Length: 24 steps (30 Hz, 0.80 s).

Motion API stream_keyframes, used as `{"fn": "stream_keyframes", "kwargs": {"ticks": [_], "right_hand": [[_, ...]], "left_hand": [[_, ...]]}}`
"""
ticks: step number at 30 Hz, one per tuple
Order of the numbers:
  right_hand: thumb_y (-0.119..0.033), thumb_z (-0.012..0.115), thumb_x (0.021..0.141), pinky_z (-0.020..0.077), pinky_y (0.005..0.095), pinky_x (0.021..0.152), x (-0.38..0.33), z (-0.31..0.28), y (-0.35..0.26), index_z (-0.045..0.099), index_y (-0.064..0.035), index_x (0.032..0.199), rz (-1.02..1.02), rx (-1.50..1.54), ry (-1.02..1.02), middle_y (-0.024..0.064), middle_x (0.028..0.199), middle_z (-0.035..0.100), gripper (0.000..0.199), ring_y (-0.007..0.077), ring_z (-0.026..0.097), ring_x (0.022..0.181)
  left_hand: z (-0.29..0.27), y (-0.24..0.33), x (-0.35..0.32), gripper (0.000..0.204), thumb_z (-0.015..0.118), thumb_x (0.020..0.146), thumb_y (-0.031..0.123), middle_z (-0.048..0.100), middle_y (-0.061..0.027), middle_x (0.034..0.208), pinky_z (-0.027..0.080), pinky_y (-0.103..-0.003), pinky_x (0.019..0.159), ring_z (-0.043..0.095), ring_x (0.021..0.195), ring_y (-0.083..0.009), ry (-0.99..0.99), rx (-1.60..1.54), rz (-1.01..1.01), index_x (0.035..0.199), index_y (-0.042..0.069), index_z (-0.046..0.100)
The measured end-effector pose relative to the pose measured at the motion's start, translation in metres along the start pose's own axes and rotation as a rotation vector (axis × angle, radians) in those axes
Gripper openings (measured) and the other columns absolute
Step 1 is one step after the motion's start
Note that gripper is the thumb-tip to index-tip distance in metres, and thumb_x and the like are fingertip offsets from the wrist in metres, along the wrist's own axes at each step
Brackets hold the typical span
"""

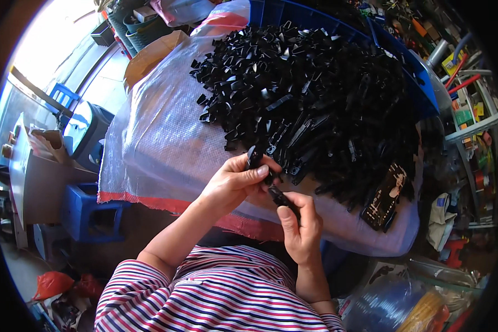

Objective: Manually assembling small black plastic components at a production workstation.

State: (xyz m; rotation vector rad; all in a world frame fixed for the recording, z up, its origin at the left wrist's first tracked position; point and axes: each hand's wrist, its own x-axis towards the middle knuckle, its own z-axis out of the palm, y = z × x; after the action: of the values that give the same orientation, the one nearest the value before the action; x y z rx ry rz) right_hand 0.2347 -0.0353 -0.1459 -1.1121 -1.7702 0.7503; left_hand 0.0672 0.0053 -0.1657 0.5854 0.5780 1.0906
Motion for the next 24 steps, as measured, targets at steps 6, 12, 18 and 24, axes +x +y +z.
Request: {"fn": "stream_keyframes", "kwargs": {"ticks": [6,12,18,24], "right_hand": [[-0.021,0.052,0.091,0.038,0.022,0.053,-0.001,-0.005,0.0,0.053,0.0002,0.097,0.092,0.025,0.037,0.0019,0.07,0.053,0.022,0.0079,0.046,0.058],[-0.019,0.052,0.091,0.0378,0.0229,0.051,0.001,-0.004,0.002,0.053,-0.0002,0.096,0.079,-0.024,0.003,0.0026,0.067,0.052,0.02,0.0094,0.045,0.055],[-0.015,0.052,0.09,0.0403,0.0266,0.052,0.003,0.004,-0.003,0.051,-0.001,0.088,0.145,-0.051,0.037,0.0068,0.067,0.054,0.014,0.0132,0.049,0.055],[-0.013,0.051,0.09,0.0446,0.0297,0.061,0.007,0.024,-0.007,0.05,0.0002,0.092,0.128,0.081,0.131,0.0118,0.075,0.057,0.013,0.0191,0.055,0.065]], "left_hand": [[0.002,-0.002,0.003,0.021,0.061,0.084,0.012,0.061,-0.0089,0.082,0.048,-0.022,0.063,0.057,0.068,-0.0108,0.04,0.036,0.061,0.1,-0.001,0.06],[0.007,-0.001,-0.001,0.016,0.062,0.083,0.011,0.059,-0.0022,0.078,0.046,-0.02,0.06,0.056,0.066,-0.0078,0.064,0.328,0.111,0.094,-0.001,0.063],[0.012,-0.003,-0.01,0.013,0.061,0.084,0.011,0.054,0.0002,0.07,0.043,-0.02,0.054,0.053,0.059,-0.0064,0.102,0.889,0.357,0.09,-0.001,0.064],[0.017,-0.012,-0.026,0.027,0.059,0.085,0.015,0.056,-0.0044,0.088,0.043,-0.024,0.064,0.053,0.074,-0.01,0.142,0.554,0.299,0.107,0.0,0.057]]}}
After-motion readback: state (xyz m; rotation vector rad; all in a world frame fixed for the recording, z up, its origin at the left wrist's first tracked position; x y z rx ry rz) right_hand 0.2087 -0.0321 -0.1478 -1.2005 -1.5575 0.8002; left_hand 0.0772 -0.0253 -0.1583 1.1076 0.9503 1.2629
